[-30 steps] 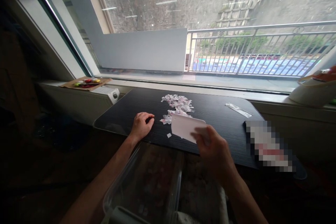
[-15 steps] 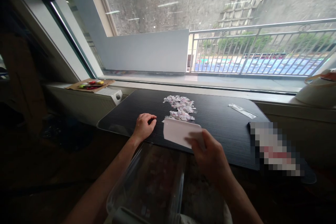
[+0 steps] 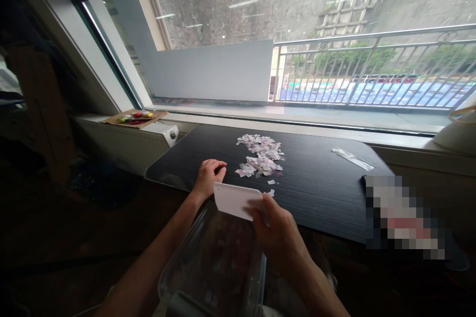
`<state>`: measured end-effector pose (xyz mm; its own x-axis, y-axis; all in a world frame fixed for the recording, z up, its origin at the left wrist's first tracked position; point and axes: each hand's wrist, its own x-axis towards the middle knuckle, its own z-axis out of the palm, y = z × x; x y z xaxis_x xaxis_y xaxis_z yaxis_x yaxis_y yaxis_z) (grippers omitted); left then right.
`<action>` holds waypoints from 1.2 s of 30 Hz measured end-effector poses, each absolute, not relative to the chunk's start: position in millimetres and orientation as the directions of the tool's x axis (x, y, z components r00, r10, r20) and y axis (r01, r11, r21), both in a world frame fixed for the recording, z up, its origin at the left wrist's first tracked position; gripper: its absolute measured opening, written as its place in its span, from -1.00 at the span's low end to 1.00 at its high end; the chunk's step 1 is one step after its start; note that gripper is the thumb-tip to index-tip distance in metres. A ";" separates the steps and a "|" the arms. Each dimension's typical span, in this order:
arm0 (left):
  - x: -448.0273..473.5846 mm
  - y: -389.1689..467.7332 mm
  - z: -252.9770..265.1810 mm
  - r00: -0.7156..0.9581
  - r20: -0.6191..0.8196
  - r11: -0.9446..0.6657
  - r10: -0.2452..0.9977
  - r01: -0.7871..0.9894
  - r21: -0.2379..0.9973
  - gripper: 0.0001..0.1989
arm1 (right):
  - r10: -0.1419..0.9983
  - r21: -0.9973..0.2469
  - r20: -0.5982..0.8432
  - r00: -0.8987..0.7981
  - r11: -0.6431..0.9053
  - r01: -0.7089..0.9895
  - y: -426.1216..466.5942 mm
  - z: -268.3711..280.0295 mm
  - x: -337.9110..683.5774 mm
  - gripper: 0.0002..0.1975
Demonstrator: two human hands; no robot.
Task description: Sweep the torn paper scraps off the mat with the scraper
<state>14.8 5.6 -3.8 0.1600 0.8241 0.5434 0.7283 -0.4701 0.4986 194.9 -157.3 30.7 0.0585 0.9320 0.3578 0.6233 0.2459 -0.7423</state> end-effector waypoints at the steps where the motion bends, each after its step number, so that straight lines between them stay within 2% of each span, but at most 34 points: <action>1: 15.3 5.8 -4.2 0.155 0.547 -0.467 0.823 0.733 0.495 -0.87 | 0.928 -0.726 0.370 0.055 0.252 0.639 -160.1 32.5 200.9 -0.88; 3: 16.0 6.1 -4.9 0.152 0.553 -0.466 0.819 0.739 0.487 -0.86 | 0.901 -0.678 0.424 0.091 0.250 0.691 -164.5 36.2 219.6 -0.87; 4: 16.2 6.2 -5.1 0.154 0.556 -0.468 0.817 0.741 0.482 -0.86 | 0.858 -0.643 0.487 0.165 0.224 0.732 -165.9 37.9 231.4 -0.87; 6: 16.1 6.3 -5.4 0.159 0.560 -0.471 0.813 0.744 0.473 -0.87 | 0.770 -0.567 0.572 0.284 0.120 0.815 -167.0 40.7 256.1 -0.84; 8: 15.6 6.7 -5.7 0.163 0.566 -0.477 0.808 0.745 0.466 -0.87 | 0.773 -0.546 0.555 0.307 0.061 0.835 -166.9 42.0 276.6 -0.82; 12: 14.2 8.5 -6.7 0.173 0.581 -0.492 0.795 0.745 0.451 -0.87 | 0.816 -0.605 0.489 0.307 0.064 0.794 -164.6 40.3 293.5 -0.80; 17: 12.4 9.8 -7.3 0.180 0.582 -0.497 0.793 0.744 0.447 -0.87 | 0.779 -0.640 0.527 0.340 0.101 0.761 -150.8 35.7 287.3 -0.80; 24: 10.1 11.8 -9.1 0.182 0.576 -0.494 0.797 0.745 0.448 -0.85 | 0.867 -0.637 0.461 0.191 0.173 0.751 -159.5 42.6 298.5 -0.84; 28: 10.2 13.4 -10.9 0.178 0.583 -0.496 0.793 0.744 0.448 -0.85 | 0.837 -0.654 0.475 0.270 0.131 0.745 -178.4 50.7 302.7 -0.89; 32: 9.6 13.8 -10.9 0.179 0.587 -0.498 0.789 0.746 0.442 -0.85 | 0.854 -0.738 0.465 0.232 0.229 0.635 -161.8 42.7 293.3 -0.88; 36: 8.6 13.4 -9.6 0.185 0.584 -0.501 0.790 0.744 0.442 -0.83 | 0.920 -0.834 0.360 0.157 0.242 0.496 -148.1 32.3 296.7 -0.83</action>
